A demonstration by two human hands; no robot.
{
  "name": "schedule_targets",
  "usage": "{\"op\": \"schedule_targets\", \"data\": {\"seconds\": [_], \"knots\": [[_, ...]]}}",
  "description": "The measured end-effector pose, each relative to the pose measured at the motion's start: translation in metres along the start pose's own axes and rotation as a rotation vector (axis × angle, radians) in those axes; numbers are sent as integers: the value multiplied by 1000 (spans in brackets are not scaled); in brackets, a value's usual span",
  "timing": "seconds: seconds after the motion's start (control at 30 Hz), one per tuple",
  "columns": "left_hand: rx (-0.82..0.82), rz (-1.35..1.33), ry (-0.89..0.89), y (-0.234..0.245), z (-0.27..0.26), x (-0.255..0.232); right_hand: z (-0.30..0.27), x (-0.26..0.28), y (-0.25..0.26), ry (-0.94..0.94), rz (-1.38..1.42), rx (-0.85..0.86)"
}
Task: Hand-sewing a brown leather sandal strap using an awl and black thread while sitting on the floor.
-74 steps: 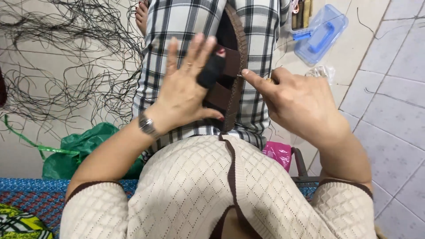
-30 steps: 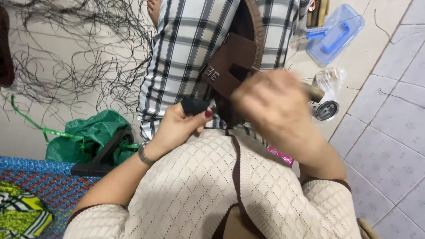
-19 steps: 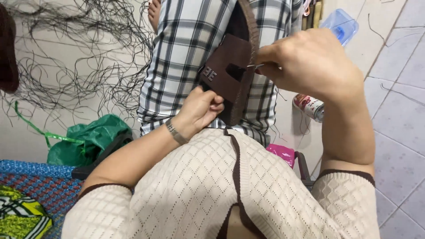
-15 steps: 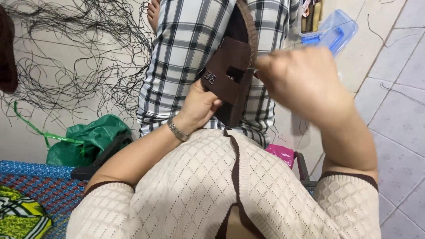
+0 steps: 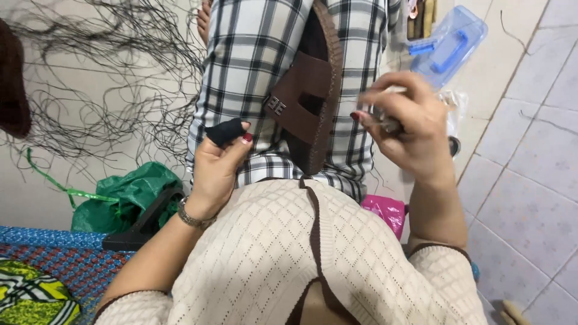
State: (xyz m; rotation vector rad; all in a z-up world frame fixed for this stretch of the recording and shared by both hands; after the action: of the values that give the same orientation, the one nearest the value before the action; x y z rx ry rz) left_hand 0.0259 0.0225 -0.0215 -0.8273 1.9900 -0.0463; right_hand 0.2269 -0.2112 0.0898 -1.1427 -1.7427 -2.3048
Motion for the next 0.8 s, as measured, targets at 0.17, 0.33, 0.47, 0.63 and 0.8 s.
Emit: {"op": "schedule_targets", "data": {"seconds": [0.17,0.33,0.47,0.63,0.8], "knots": [[66,280,-34,-2,9,-12,-7,-15,3,267,810,357],[86,267,-24,-1,10,-7,-6,3,-5,166,109,83],[-19,173,-9,-9,11,-15,-9,-4,-14,140,694,244],[100,291,-69,0,11,-7,-32,-20,6,-66,116,434],[101,225,11,7,10,-10,-17,-9,-39,-206,-80,98]]}}
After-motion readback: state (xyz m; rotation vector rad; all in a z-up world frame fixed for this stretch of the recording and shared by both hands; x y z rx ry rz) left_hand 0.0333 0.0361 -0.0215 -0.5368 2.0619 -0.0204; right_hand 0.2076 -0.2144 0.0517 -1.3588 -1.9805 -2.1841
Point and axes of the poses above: each hand's wrist, its own z-axis towards the middle knuckle, its own y-axis out of the back of the hand, x = y × z, the point moved 4 cm from there along z, towards the middle knuckle, and after that the axes turned 9 degrees about x, right-handed, at the moved point
